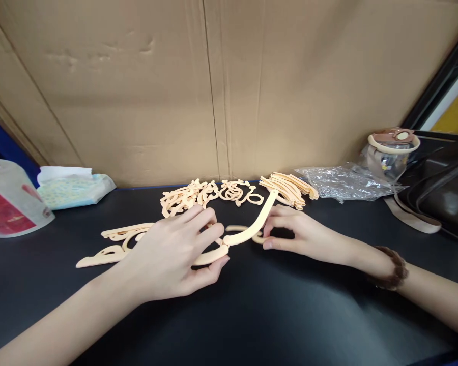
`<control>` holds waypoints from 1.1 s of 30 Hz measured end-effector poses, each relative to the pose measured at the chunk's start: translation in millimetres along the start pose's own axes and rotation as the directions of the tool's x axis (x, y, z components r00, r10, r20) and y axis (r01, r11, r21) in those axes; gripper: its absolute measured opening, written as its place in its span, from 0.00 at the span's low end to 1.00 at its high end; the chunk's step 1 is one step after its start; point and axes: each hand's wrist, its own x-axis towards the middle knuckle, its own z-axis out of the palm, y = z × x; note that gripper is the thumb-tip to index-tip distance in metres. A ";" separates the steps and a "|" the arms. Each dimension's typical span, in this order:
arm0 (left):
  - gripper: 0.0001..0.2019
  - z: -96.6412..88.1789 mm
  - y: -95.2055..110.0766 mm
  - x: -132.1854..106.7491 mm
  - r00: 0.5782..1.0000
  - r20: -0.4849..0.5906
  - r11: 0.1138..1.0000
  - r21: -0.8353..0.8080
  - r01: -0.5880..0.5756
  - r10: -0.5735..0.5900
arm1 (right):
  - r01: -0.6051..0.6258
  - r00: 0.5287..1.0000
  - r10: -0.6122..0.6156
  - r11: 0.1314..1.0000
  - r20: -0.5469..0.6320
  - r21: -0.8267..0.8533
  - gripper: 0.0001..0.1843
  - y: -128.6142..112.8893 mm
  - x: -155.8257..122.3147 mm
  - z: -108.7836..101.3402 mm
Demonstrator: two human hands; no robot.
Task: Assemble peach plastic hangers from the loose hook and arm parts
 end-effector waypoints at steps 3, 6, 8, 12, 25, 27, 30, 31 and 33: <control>0.08 1.0 5.1 -0.1 1.000 -0.007 0.999 -0.035 0.012 -0.012 | -0.137 0.980 0.156 0.979 -0.124 0.149 0.13 6.2 2.4 -9.7; 0.08 2.8 10.6 -1.0 1.000 -0.003 0.997 -0.079 0.015 -0.015 | -0.242 0.917 0.297 0.945 -0.265 0.221 0.15 13.8 3.9 -18.6; 0.08 4.2 13.2 -1.3 0.999 0.031 0.994 -0.107 -0.003 0.007 | -0.239 0.891 0.332 0.923 -0.310 0.302 0.14 17.4 4.4 -21.8; 0.09 7.6 15.5 -1.5 0.995 0.081 0.987 -0.150 -0.052 0.065 | -0.207 0.862 0.357 0.896 -0.361 0.392 0.16 18.4 5.8 -22.8; 0.04 15.9 25.6 -0.4 0.981 0.126 0.949 -0.298 -0.103 0.146 | -0.105 0.796 0.555 0.519 -0.242 0.848 0.14 34.7 1.5 -26.7; 0.08 16.8 25.4 -0.7 0.980 0.123 0.939 -0.325 -0.108 0.155 | -0.139 0.801 0.565 0.499 -0.199 0.855 0.13 36.8 1.3 -28.4; 0.12 17.6 23.0 -0.8 0.976 0.141 0.931 -0.349 -0.108 0.166 | -0.239 0.795 0.600 0.450 -0.093 0.861 0.12 37.4 1.7 -30.7; 0.12 17.8 21.7 -0.8 0.975 0.149 0.930 -0.352 -0.103 0.164 | -0.279 0.797 0.601 0.442 -0.051 0.852 0.13 36.7 1.9 -31.4; 0.11 18.2 19.0 -0.4 0.977 0.152 0.929 -0.360 -0.086 0.149 | -0.355 0.806 0.591 0.466 0.013 0.810 0.15 34.0 2.4 -32.6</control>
